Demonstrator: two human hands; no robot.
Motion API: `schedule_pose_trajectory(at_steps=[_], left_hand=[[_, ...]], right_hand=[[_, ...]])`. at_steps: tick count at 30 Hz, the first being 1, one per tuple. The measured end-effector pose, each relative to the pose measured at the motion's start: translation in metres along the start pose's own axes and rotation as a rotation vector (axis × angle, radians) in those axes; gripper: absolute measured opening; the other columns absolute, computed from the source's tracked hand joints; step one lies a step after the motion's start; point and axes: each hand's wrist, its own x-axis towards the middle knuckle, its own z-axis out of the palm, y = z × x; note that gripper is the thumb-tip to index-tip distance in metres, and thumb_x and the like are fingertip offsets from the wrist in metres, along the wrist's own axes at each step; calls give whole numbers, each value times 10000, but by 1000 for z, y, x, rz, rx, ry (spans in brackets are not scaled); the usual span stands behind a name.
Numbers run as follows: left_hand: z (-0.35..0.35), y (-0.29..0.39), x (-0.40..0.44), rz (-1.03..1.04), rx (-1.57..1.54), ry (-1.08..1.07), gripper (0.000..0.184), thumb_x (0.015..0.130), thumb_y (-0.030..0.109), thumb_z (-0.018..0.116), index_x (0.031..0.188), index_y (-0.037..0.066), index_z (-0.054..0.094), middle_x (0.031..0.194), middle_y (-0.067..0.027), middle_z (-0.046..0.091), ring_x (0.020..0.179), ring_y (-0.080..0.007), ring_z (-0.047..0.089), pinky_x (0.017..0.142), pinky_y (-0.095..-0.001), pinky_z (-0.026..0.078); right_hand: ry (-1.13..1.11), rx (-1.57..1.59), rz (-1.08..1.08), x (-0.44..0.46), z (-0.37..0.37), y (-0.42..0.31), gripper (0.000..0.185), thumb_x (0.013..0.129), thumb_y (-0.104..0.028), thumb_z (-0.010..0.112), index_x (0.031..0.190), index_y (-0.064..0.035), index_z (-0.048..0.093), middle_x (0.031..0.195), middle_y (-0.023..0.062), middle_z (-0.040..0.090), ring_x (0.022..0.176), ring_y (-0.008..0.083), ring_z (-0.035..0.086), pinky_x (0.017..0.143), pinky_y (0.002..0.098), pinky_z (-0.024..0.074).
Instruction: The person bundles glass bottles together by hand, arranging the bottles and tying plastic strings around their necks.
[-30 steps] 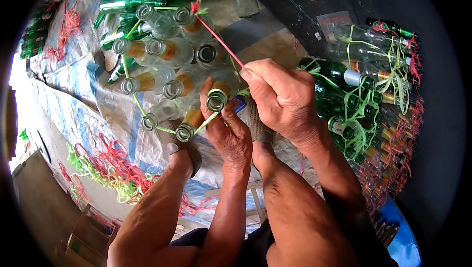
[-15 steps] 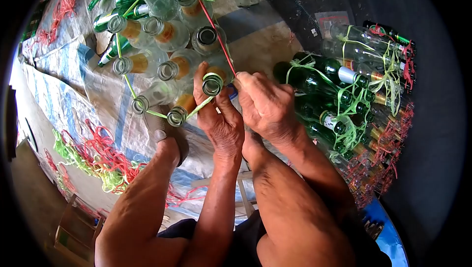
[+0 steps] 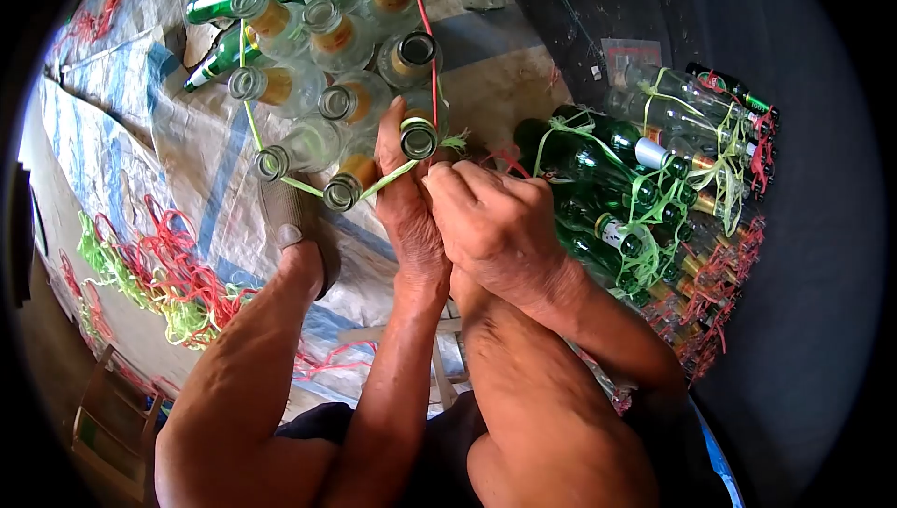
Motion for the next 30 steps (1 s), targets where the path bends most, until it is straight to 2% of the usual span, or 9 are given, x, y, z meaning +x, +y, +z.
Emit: schedule_pose_trajectory(at_steps=[1,4,7,10,13,20,25,28,30], left_hand=[[0,1,0,-48,-37,-12,614,891,-101,662,1483,-2,530,1481,-243,570,1311,-373,598,1075,-394,486],[-3,4,3,12,-28,-3,610,884,-97,655,1475,5,542,1460,-223,591,1309,-357,604,1072,-397,493],[-6,7,1,-44,12,-39,566,932,-73,628,1482,22,537,1366,-99,627,1142,-216,607,965,-320,499],[-3,6,1,-29,44,-5,577,919,-78,607,1481,44,548,1399,-115,627,1187,-229,616,998,-330,489],[-1,-1,3,50,24,-6,535,930,-34,633,1458,-13,550,1433,-189,613,1345,-334,587,1100,-410,470],[-9,10,-2,-32,68,-47,480,928,21,698,1389,-39,580,1393,-212,625,1284,-385,610,1046,-411,500],[-7,-2,-7,-77,-28,-70,242,976,-7,649,1214,-48,644,1092,-215,692,1002,-412,674,863,-476,530],[-5,2,0,-67,-60,-31,287,1046,157,632,1280,-9,613,1234,-227,685,1150,-357,674,954,-390,509],[-5,7,3,-14,-1,-5,267,1068,130,584,1299,-3,603,1250,-227,677,1149,-366,667,964,-396,505]], right_hand=[[-12,-17,-30,1,0,2,142,807,45,705,888,-21,609,678,87,554,554,290,615,486,397,478],[-128,-80,-92,9,-9,-7,134,804,29,689,853,-40,586,677,78,547,552,273,614,482,383,474],[-197,-143,-150,18,-15,-15,169,788,9,688,821,-62,538,677,62,515,564,238,617,479,371,474],[-250,-191,-255,37,-24,-21,195,778,-48,708,814,-73,518,680,51,503,578,218,622,472,356,478],[-348,-288,-374,55,-27,-23,162,779,-104,705,827,-77,553,695,31,538,595,193,635,471,338,494],[-445,-346,-695,96,-27,-11,141,762,-127,708,796,-58,589,717,57,602,634,203,684,491,351,515],[-614,-187,-599,126,-31,2,71,803,-158,713,854,-109,718,700,86,670,682,309,701,600,431,548],[-628,-164,-494,136,-32,6,62,831,-158,711,832,-99,731,707,119,684,715,332,706,621,458,544],[-637,-160,-457,138,-34,6,82,842,-159,708,830,-103,767,724,145,698,737,359,702,661,475,541]])
